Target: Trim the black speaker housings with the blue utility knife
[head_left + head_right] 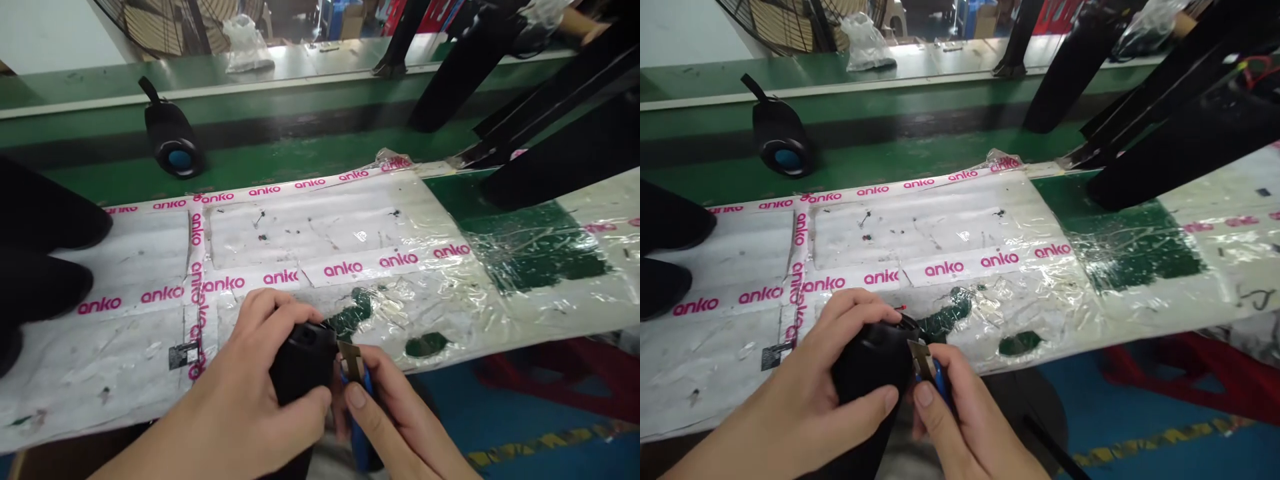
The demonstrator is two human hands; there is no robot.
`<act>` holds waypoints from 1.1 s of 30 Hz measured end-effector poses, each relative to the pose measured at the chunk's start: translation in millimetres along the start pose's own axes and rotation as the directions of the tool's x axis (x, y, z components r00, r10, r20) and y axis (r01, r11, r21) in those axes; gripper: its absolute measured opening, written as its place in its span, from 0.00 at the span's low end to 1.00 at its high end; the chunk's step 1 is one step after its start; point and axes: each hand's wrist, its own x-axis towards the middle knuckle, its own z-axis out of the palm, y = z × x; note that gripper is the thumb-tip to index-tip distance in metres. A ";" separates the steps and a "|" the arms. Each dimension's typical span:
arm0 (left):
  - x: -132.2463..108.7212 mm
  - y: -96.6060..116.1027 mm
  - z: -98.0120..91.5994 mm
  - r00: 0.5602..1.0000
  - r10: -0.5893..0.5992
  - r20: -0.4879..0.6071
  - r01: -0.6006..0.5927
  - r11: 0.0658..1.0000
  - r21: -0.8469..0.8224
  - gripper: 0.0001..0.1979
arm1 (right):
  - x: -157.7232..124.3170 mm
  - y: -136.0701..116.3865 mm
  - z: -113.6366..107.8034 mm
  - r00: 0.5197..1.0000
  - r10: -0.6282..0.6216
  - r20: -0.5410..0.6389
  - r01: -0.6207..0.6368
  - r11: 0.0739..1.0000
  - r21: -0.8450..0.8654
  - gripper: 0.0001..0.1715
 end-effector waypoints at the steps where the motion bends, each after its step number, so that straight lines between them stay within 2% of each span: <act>1: 1.7 -1.7 -2.9 1.000 -0.009 0.016 0.009 1.000 0.005 0.29 | 0.7 1.2 -3.9 0.998 -0.038 -0.040 0.035 0.997 -0.063 0.18; 3: 3.5 -5.6 -5.3 0.999 -0.030 0.033 0.030 0.999 -0.014 0.31 | 3.5 3.4 -14.0 0.972 -0.210 -0.106 0.171 0.941 -0.291 0.17; 4: 3.6 -7.3 -5.4 0.998 -0.044 0.043 0.045 0.999 -0.025 0.32 | 6.0 4.3 -19.8 0.938 -0.333 -0.099 0.261 0.862 -0.436 0.17; 6: 3.2 -9.8 -4.1 0.995 -0.077 0.064 0.079 0.996 -0.035 0.34 | 13.4 5.3 -31.6 0.848 -0.530 -0.008 0.397 0.644 -0.654 0.17; 8: 3.2 -11.3 -2.2 0.994 -0.088 0.062 0.091 0.995 -0.039 0.35 | 22.2 5.2 -41.3 0.790 -0.608 0.081 0.450 0.484 -0.751 0.20; 10: 3.9 -12.4 -0.5 0.998 -0.062 0.021 0.063 0.997 -0.050 0.34 | 30.0 4.7 -46.8 0.782 -0.611 0.126 0.458 0.426 -0.781 0.21; 13: 5.2 -11.9 1.5 0.998 -0.049 -0.027 0.047 0.997 -0.062 0.34 | 36.6 5.4 -46.6 0.781 -0.602 0.166 0.490 0.427 -0.760 0.20; 16: 5.1 -7.9 3.6 0.989 -0.135 -0.056 0.130 0.988 -0.086 0.33 | 38.1 7.5 -43.4 0.770 -0.625 0.130 0.494 0.454 -0.742 0.20; 21: 4.4 -1.4 5.7 0.968 -0.237 -0.083 0.225 0.966 -0.130 0.29 | 40.6 6.9 -48.4 0.767 -0.609 0.201 0.538 0.441 -0.719 0.20; 26: 6.1 -1.9 2.5 0.969 -0.238 -0.072 0.230 0.968 -0.104 0.29 | 40.2 7.0 -45.6 0.763 -0.617 0.191 0.542 0.450 -0.710 0.20; 31: 6.2 -3.4 0.2 0.979 -0.199 -0.051 0.195 0.978 -0.079 0.30 | 34.7 13.6 -28.4 0.752 -0.657 0.048 0.480 0.497 -0.723 0.15; 33: 5.8 -4.2 0.2 0.983 -0.178 -0.051 0.175 0.982 -0.067 0.30 | 34.2 13.8 -27.6 0.748 -0.661 0.059 0.475 0.471 -0.743 0.15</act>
